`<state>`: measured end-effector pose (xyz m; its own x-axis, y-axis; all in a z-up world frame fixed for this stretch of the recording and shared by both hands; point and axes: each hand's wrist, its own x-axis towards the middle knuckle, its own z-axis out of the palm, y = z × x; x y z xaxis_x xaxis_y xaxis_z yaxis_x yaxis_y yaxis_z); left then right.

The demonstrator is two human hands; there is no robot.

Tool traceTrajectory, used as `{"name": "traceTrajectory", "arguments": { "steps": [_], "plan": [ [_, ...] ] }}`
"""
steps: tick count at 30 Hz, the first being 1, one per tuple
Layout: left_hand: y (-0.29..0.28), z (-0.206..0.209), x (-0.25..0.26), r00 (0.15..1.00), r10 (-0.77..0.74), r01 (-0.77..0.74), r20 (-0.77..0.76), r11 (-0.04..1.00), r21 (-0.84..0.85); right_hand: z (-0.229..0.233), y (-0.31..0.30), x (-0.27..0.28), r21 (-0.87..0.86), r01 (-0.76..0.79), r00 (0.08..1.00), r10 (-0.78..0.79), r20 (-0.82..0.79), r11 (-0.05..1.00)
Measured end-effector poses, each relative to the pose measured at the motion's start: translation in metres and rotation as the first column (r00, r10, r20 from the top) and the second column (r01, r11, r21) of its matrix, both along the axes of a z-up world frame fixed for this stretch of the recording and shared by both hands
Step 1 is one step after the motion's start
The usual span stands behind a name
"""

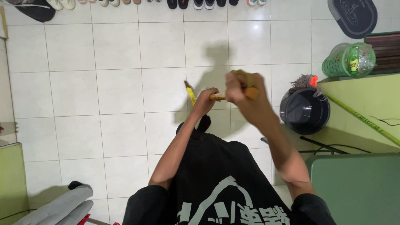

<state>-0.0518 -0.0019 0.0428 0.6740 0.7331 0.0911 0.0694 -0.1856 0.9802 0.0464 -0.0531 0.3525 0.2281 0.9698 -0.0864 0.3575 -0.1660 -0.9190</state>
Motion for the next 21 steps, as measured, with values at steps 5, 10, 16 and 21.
{"name": "traceTrajectory", "arguments": {
  "steps": [5, 10, 16, 21],
  "plan": [
    [0.0, 0.043, -0.008, 0.999, -0.005, 0.003, -0.05, 0.999, -0.036, 0.016, -0.011, 0.011, 0.192, -0.009, 0.955, 0.065, -0.29, 0.981],
    [0.009, 0.065, -0.039, 0.988, -0.129, 0.127, -0.081, 0.991, -0.031, 0.016, -0.011, 0.008, 0.261, 0.02, 0.94, 0.07, -0.333, 0.965],
    [0.012, 0.056, -0.085, 0.935, -0.31, 0.313, -0.172, 0.95, -0.009, -0.01, -0.012, -0.005, 0.272, -0.017, 0.925, 0.118, -0.36, 0.962],
    [-0.004, 0.044, -0.107, 0.854, -0.35, 0.335, -0.385, 0.936, -0.108, -0.03, -0.015, -0.026, 0.194, -0.061, 0.91, 0.135, -0.393, 0.979]
  ]
}}
